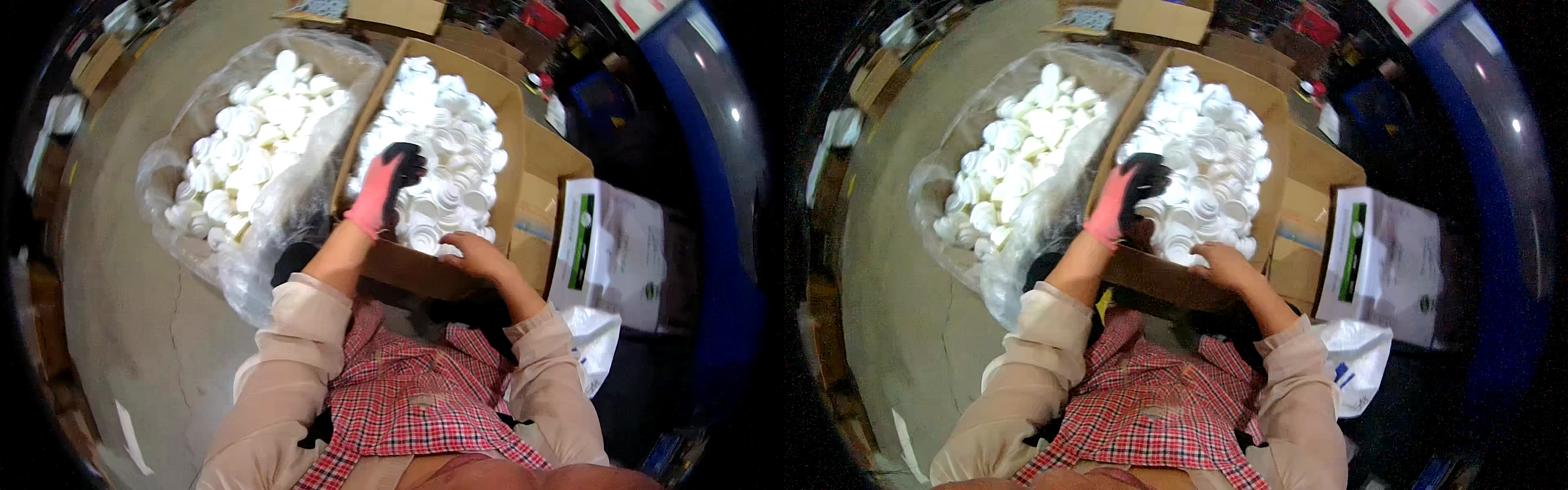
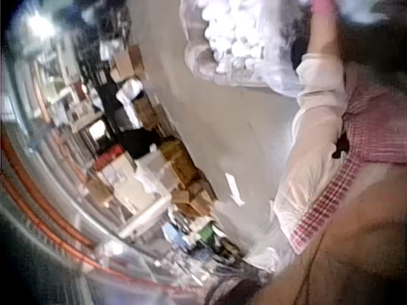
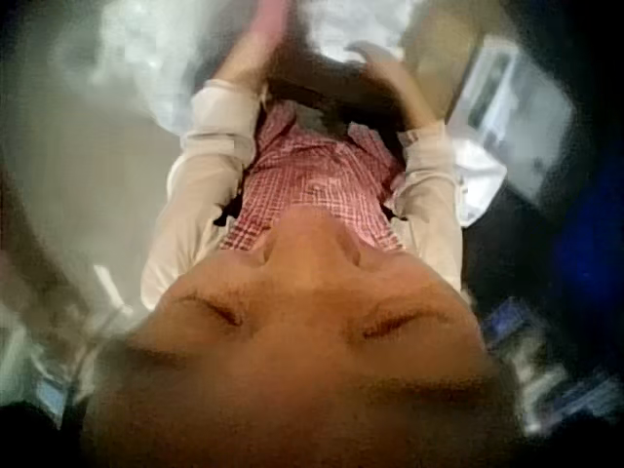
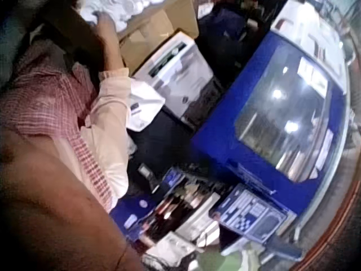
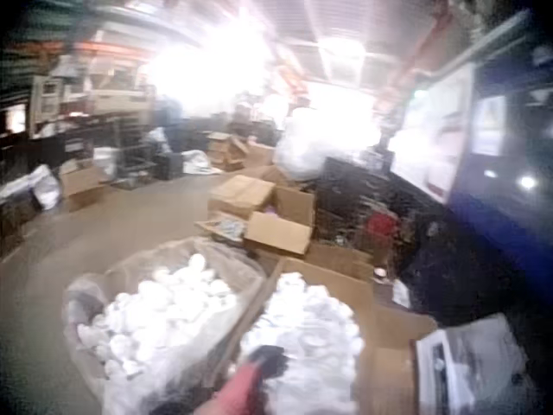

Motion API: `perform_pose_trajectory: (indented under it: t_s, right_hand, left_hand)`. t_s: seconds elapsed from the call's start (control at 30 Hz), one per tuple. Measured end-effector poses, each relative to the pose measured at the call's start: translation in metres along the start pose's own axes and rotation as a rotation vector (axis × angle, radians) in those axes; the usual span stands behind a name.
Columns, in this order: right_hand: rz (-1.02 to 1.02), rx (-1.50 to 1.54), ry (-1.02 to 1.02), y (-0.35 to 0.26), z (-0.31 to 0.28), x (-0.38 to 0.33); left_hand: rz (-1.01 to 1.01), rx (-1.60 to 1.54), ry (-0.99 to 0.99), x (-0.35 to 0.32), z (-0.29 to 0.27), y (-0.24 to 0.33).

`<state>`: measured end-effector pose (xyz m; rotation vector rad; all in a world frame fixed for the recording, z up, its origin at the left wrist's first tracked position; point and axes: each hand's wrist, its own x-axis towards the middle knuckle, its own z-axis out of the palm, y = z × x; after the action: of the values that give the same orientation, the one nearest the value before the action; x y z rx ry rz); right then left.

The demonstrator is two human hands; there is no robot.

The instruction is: The person sits on the floor and repeatedly picks up white plastic lids and small cylindrical inserts from a cardboard box. They insert the small pieces into the lids and place the assembled units into a plastic bag.

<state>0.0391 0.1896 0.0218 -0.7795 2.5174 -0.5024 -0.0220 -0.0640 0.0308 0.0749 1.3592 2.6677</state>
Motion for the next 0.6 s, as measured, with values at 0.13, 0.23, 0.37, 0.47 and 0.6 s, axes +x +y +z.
perform_pose_trajectory:
  t_s: [0.13,0.23,0.37,0.47,0.6]
  right_hand:
    - [0.101,0.302,0.024,0.015,0.023,-0.013]
    - [0.23,-0.028,-0.092,0.03,0.031,-0.011]
    - [0.102,0.171,0.014,0.028,0.029,-0.002]
    - [0.096,0.16,-0.039,0.026,0.031,0.005]
    - [0.072,0.163,0.003,0.022,0.025,0.011]
  left_hand:
    - [0.028,0.091,0.087,-0.004,0.01,0.013]
    - [0.038,0.215,0.033,-0.002,0.003,0.013]
    - [0.018,0.228,0.068,-0.001,0.008,0.011]
    - [0.121,0.382,0.02,0.0,0.008,0.01]
    - [0.07,0.186,0.13,0.006,0.018,0.013]
